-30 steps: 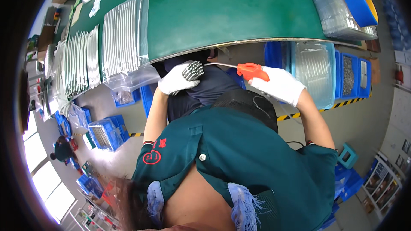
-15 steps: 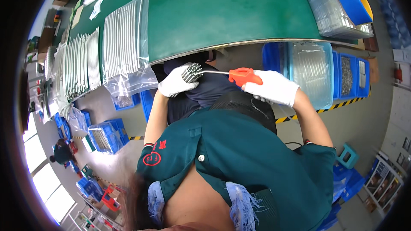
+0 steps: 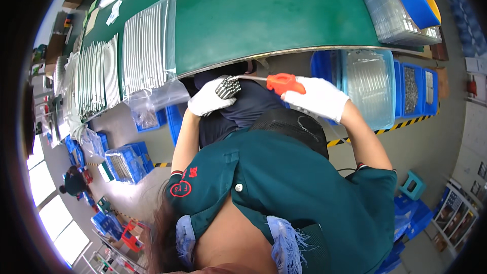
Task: Cleaning, organizing, and packing bundles of thin metal rods into plastic bags and sealing them with tape.
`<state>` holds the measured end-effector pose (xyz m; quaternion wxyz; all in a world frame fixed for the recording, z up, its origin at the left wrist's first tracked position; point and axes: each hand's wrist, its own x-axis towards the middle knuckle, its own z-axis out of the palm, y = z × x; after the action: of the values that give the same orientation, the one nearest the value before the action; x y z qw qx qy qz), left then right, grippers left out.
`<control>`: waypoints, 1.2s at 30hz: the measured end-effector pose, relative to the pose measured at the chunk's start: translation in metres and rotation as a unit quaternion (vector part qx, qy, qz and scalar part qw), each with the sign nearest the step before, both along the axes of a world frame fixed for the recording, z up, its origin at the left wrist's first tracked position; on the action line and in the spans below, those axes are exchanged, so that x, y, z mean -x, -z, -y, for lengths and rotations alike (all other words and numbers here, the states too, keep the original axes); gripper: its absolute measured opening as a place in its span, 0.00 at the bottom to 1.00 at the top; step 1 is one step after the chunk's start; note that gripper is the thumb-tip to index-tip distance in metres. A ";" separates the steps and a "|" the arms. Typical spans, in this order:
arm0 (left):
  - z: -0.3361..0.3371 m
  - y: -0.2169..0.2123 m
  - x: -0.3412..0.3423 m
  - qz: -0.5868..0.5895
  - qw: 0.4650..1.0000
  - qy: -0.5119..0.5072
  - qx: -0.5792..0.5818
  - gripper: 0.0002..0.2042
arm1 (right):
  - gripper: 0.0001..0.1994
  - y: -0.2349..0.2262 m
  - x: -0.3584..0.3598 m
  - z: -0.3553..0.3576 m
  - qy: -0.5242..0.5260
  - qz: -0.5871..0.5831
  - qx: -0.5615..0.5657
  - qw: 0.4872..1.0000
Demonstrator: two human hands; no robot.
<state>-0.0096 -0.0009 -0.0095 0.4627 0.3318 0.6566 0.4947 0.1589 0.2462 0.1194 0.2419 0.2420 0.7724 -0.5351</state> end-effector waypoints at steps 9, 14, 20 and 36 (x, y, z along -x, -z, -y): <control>-0.002 0.000 0.001 -0.054 0.998 0.007 0.013 0.23 | 0.21 0.012 -0.023 -0.015 0.013 0.057 0.019 0.998; 0.001 0.004 -0.002 -0.336 0.939 0.066 -0.021 0.19 | 0.24 0.004 -0.047 -0.020 0.034 0.068 0.011 0.997; -0.003 -0.006 -0.020 -0.273 0.960 -0.060 0.018 0.18 | 0.19 0.049 -0.096 -0.033 0.156 0.070 0.051 0.984; -0.006 0.001 -0.022 -0.286 0.956 -0.067 0.007 0.18 | 0.24 0.217 -0.248 -0.031 0.434 0.055 -0.275 0.856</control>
<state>0.0124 0.0051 -0.0101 0.2240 0.4113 0.7855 0.4045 0.4066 0.2772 -0.0971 -0.0494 0.6384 0.6902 -0.3371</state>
